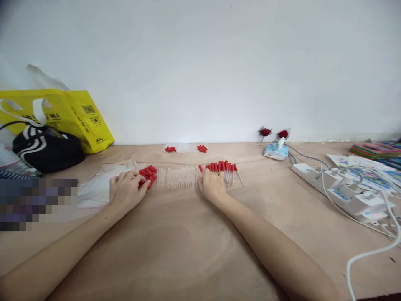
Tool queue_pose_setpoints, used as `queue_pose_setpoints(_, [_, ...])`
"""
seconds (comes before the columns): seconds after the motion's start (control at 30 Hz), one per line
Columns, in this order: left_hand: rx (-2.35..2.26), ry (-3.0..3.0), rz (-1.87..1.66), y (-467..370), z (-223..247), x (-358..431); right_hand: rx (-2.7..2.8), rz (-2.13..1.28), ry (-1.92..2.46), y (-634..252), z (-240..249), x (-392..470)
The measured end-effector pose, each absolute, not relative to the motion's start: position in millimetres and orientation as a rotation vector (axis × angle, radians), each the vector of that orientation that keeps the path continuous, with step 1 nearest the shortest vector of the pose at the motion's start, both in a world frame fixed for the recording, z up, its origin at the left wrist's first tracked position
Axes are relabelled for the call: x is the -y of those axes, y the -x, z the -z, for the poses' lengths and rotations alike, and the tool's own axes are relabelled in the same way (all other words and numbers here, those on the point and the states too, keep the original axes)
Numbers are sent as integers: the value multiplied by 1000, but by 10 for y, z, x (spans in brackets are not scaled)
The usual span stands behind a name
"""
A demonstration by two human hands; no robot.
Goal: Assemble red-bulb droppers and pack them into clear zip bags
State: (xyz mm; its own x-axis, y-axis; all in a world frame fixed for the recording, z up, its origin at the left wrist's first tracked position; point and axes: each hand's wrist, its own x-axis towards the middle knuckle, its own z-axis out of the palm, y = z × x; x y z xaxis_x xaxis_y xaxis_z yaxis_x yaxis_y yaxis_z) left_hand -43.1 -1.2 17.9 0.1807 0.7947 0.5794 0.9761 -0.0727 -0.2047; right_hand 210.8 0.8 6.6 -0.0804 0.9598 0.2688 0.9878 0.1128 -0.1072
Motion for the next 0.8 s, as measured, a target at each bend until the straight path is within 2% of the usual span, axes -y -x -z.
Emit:
queue_pose_setpoints(0.1, [1619, 1890, 510, 440, -235, 118, 2229, 139, 1609, -2280, 48, 154])
queue_pose_setpoints(0.2, [1524, 1957, 740, 442, -266, 312, 2329, 147, 1325, -2437, 129, 292])
queue_pose_setpoints(0.33, [1281, 2405, 1065, 391, -184, 511, 2422, 166, 1185, -2532, 128, 380])
queue_pose_setpoints(0.5, [1312, 2845, 955, 306, -54, 485, 2480, 92, 1131, -2538, 83, 384])
queue_pose_setpoints(0.8, [1328, 2957, 889, 113, -31, 351, 2342, -46, 1097, -2484, 153, 349])
